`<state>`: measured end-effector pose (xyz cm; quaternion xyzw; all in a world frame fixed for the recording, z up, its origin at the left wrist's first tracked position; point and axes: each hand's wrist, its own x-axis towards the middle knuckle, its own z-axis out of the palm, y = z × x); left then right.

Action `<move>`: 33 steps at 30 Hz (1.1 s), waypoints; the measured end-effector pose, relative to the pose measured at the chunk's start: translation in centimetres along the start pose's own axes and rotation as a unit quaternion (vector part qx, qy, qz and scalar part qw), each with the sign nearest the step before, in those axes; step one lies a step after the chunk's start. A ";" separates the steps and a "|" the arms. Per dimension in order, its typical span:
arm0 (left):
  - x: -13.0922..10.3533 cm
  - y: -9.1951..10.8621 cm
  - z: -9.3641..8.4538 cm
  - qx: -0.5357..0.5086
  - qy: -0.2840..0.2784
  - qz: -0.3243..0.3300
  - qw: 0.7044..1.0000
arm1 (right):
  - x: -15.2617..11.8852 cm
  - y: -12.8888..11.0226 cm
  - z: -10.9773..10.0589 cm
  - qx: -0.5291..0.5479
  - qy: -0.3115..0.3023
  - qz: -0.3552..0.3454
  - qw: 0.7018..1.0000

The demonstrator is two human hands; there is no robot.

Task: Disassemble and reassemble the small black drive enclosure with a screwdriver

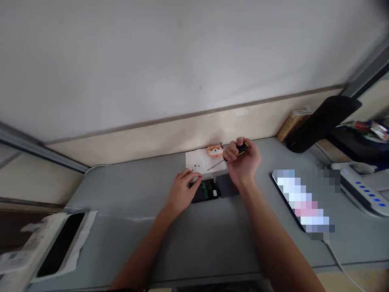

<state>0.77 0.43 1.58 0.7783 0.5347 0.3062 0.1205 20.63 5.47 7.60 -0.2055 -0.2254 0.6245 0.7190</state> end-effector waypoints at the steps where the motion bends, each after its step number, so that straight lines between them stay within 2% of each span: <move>1: 0.6 0.3 0.1 0.015 -0.014 0.013 1.000 | 0.3 -0.3 -0.5 0.013 0.012 -0.007 1.000; 5: 4.3 0.4 0.8 0.058 -0.092 0.044 0.993 | 1.2 -1.0 -2.1 0.019 0.042 -0.025 0.999; 8: 7.1 -0.2 1.4 0.052 -0.121 0.056 0.990 | 1.6 -0.8 -2.8 0.009 0.062 -0.021 0.998; 11: 8.1 -0.4 1.6 0.046 -0.141 0.060 0.987 | 1.8 -0.4 -3.2 0.003 0.068 -0.012 0.998; 14: 6.7 0.1 1.2 0.044 -0.142 0.056 0.987 | 1.9 -0.7 -3.3 -0.002 0.060 -0.025 0.998; 17: 3.6 0.8 0.7 0.046 -0.116 0.054 0.991 | 1.8 -1.8 -3.1 -0.002 0.053 -0.054 0.997; 20: 0.6 1.2 0.5 0.055 -0.150 0.059 0.985 | 1.4 -3.2 -2.9 -0.013 0.057 -0.086 0.995; 22: -0.6 1.2 0.5 0.050 -0.160 0.045 0.985 | 1.2 -3.7 -2.7 -0.038 0.056 -0.101 0.993; 28: -1.0 1.2 0.5 0.023 -0.171 0.056 0.983 | 0.9 -3.7 -2.4 -0.075 0.054 -0.111 0.990; 33: -0.9 1.1 -0.4 -0.033 -0.131 -0.008 0.991 | 0.7 -4.3 -2.2 -0.105 0.037 -0.136 0.984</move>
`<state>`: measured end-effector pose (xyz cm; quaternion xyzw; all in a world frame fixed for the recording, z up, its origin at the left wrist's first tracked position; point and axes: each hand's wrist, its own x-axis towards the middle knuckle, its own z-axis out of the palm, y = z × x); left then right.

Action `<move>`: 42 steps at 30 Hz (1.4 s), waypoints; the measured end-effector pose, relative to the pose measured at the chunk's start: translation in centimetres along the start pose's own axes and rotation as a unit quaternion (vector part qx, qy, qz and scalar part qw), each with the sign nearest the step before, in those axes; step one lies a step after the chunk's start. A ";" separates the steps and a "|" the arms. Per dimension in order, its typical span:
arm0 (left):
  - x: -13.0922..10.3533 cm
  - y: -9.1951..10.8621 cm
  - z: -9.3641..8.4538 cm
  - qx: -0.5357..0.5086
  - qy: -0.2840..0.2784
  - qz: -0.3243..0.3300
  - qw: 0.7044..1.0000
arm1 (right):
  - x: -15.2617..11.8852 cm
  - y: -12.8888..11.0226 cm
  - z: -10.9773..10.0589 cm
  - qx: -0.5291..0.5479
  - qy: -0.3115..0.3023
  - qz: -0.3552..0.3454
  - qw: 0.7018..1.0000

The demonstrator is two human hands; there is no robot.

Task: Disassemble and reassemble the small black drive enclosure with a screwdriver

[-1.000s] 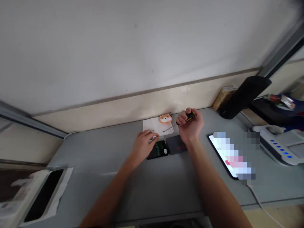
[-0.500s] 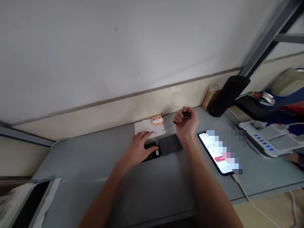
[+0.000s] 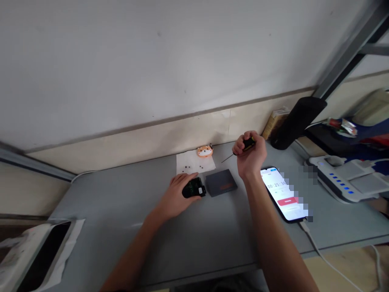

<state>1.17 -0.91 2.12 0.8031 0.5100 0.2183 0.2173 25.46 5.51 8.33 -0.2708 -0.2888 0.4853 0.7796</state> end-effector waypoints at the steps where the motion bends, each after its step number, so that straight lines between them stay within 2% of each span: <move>1: -0.1 0.1 -0.2 -0.017 0.010 -0.008 1.000 | 0.0 -0.3 0.0 -0.008 -0.007 -0.009 1.000; 6: -0.7 0.9 -0.9 -0.081 0.061 0.003 0.995 | -0.3 -1.3 0.1 -0.065 -0.042 -0.058 0.995; 12: -1.4 1.9 -0.6 -0.063 0.109 0.094 0.988 | -1.2 -1.4 0.1 -0.231 -0.095 -0.116 0.961; 15: -2.3 3.4 -0.3 -0.059 0.133 0.152 0.978 | -1.5 -1.5 -0.1 -0.341 -0.128 -0.120 0.924; 19: -3.4 5.0 1.7 0.002 0.038 0.222 0.974 | -1.9 -2.1 -0.1 -0.495 -0.187 -0.056 0.847; 22: -3.4 5.1 3.5 0.078 -0.004 0.200 0.977 | -2.0 -2.1 0.0 -0.586 -0.230 0.017 0.777; 26: -2.9 4.6 3.9 0.117 0.000 0.189 0.975 | -1.9 -1.6 -0.5 -0.659 -0.289 0.087 0.689; 29: -2.5 3.9 2.7 0.123 0.046 0.192 0.973 | -1.7 -1.3 -1.2 -0.690 -0.312 0.132 0.640; 31: -2.0 2.9 1.7 0.139 0.078 0.152 0.975 | -1.6 -1.2 -1.6 -0.704 -0.308 0.156 0.621; 33: -1.4 1.5 0.9 0.163 0.078 0.116 0.977 | -1.5 -1.1 -2.0 -0.712 -0.301 0.171 0.611; 37: -0.6 -1.3 0.0 0.123 0.042 0.107 0.986 | -1.4 -0.8 -2.5 -0.708 -0.302 0.187 0.611; 42: -0.6 -3.1 -0.5 0.092 0.056 0.106 0.989 | -1.4 -0.3 -2.7 -0.709 -0.300 0.182 0.612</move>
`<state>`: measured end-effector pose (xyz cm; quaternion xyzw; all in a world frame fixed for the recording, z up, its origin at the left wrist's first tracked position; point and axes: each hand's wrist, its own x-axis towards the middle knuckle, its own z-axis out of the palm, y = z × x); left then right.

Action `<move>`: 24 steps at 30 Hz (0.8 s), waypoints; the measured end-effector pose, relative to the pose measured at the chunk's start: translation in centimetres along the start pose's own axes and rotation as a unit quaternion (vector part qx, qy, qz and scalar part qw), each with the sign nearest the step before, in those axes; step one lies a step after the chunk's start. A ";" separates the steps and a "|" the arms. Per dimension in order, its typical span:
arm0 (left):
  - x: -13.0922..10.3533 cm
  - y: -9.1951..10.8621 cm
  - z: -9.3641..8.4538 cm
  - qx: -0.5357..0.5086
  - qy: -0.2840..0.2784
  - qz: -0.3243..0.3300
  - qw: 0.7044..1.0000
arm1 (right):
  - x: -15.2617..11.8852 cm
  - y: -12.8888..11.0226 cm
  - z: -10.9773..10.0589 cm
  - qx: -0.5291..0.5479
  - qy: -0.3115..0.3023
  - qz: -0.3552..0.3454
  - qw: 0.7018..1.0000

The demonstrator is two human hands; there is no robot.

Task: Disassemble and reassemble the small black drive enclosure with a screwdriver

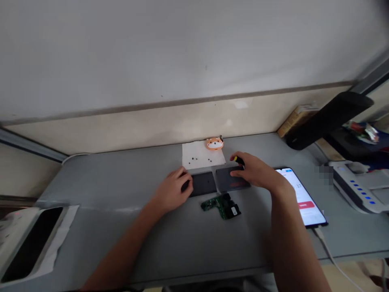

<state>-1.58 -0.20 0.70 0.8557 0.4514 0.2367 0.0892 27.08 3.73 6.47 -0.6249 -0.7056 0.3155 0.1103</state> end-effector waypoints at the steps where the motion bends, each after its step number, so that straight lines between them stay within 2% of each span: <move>1: -0.1 -0.2 -0.1 0.003 0.005 -0.003 1.000 | 0.0 0.0 0.1 -0.004 0.004 0.000 1.000; 7: -0.4 -1.0 -0.3 0.010 0.022 -0.013 1.000 | 0.3 -0.6 0.3 -0.003 0.015 -0.019 1.000; 11: -0.4 -0.9 -0.2 0.010 0.040 0.002 0.999 | 0.7 -0.9 0.5 0.018 0.019 -0.014 1.000; 16: -0.4 -0.7 -0.1 0.027 0.055 -0.006 0.998 | 1.1 -0.7 0.9 -0.011 0.045 -0.045 0.998; 24: -0.5 -1.2 0.0 0.027 0.063 -0.016 0.998 | 1.2 -1.1 0.9 -0.003 0.034 -0.040 0.999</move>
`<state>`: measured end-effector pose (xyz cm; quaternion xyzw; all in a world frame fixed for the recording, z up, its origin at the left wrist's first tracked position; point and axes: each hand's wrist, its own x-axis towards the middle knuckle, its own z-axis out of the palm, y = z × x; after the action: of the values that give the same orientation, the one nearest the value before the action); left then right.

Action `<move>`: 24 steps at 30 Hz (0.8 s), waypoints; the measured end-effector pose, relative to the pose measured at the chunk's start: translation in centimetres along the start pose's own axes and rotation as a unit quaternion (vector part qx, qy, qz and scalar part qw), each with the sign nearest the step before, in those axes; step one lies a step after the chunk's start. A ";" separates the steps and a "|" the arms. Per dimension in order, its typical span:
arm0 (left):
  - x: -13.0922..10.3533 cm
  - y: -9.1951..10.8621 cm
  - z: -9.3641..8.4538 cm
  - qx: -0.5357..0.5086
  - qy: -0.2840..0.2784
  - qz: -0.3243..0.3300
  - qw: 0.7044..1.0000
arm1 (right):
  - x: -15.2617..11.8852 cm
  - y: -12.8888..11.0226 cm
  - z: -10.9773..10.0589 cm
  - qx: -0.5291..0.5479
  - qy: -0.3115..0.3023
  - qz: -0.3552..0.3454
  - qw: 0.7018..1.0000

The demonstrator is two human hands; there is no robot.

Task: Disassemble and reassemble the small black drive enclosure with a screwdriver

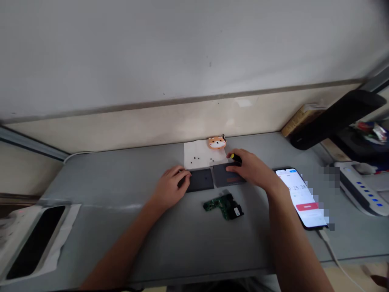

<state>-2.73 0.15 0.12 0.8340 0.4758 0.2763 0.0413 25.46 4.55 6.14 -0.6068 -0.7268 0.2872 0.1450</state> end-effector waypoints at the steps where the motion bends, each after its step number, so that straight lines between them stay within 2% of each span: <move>1: 0.0 -0.1 0.0 -0.003 0.000 0.001 1.000 | 0.0 0.0 0.0 0.000 0.001 -0.005 1.000; 5: 0.1 0.3 -0.3 0.016 0.028 -0.002 0.999 | 0.1 0.3 0.1 0.003 0.013 -0.026 1.000; 7: -0.1 1.5 -0.5 0.041 0.059 0.002 0.997 | 0.2 0.4 0.2 0.000 0.011 -0.025 1.000; 9: -0.5 3.1 -0.4 0.048 0.064 0.038 0.996 | 0.2 0.5 0.2 -0.002 0.010 -0.025 1.000; 10: -0.9 4.1 -0.3 0.032 0.050 0.082 0.995 | 0.2 0.5 0.2 -0.001 0.013 -0.025 1.000; 12: -1.5 5.7 0.3 -0.011 -0.029 0.188 0.982 | 0.1 0.5 0.2 0.008 0.022 -0.030 0.999; 13: -1.8 6.3 0.6 -0.018 -0.075 0.209 0.975 | 0.1 0.4 0.3 0.012 0.026 -0.030 0.999; 16: -2.1 6.8 1.1 -0.042 -0.149 0.207 0.966 | 0.0 0.5 0.3 0.017 0.028 -0.030 0.999; 18: -1.8 6.2 1.0 -0.056 -0.172 0.192 0.965 | -0.1 0.5 0.2 0.015 0.023 -0.030 0.999; 24: -1.2 4.5 0.4 -0.063 -0.174 0.195 0.963 | 0.0 0.6 0.2 0.005 0.013 -0.027 1.000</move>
<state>0.49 -3.23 0.73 0.9417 0.2709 0.1590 0.1208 25.81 4.55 5.62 -0.5901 -0.7395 0.2789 0.1648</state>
